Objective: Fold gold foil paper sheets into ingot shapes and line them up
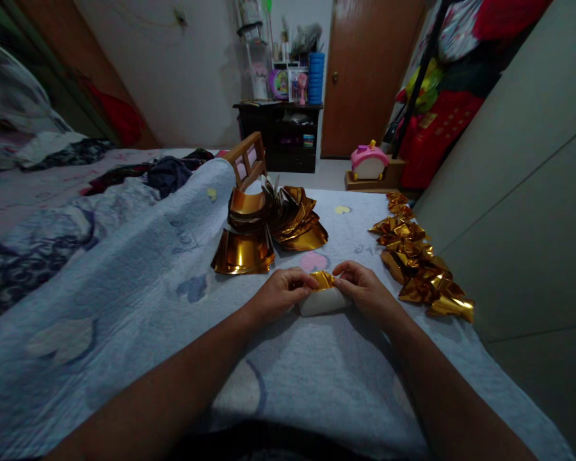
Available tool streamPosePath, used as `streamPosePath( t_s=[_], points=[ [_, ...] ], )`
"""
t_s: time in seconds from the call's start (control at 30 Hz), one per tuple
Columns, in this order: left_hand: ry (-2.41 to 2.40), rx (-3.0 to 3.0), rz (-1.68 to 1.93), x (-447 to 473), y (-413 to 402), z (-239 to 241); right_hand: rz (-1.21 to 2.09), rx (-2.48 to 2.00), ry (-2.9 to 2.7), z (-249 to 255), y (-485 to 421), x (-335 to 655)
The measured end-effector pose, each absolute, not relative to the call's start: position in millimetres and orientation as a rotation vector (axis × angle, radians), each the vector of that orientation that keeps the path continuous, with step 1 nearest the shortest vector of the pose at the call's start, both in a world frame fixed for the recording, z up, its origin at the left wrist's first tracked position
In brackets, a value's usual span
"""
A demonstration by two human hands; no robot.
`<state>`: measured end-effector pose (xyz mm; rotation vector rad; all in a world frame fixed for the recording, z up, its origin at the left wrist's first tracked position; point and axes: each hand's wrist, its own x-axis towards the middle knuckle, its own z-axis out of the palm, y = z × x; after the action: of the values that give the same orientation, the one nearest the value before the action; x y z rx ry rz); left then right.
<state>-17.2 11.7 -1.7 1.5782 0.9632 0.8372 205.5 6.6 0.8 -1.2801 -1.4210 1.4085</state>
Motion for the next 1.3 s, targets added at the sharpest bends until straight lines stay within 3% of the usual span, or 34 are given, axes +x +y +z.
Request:
streamPosePath(
  t_s=[0.3, 0.5, 0.73, 1.07, 1.3],
  points=[
    [1.002, 1.517, 0.814, -15, 11, 2, 1.266, -1.235, -1.427, -5, 7, 202],
    [1.039, 1.243, 0.889, -12, 9, 4, 1.541, -1.127, -1.257, 4, 2, 201],
    [1.077, 1.051, 0.967, -10, 11, -5, 1.517, -1.059, -1.371, -1, 4, 204],
    [1.002, 0.935, 0.960, -5, 12, -11, 0.429, -1.341, -1.963, -18, 6, 198],
    [0.975, 0.957, 0.937, -5, 11, -12, 0.120, -1.439, -2.117, -8, -3, 191]
  ],
)
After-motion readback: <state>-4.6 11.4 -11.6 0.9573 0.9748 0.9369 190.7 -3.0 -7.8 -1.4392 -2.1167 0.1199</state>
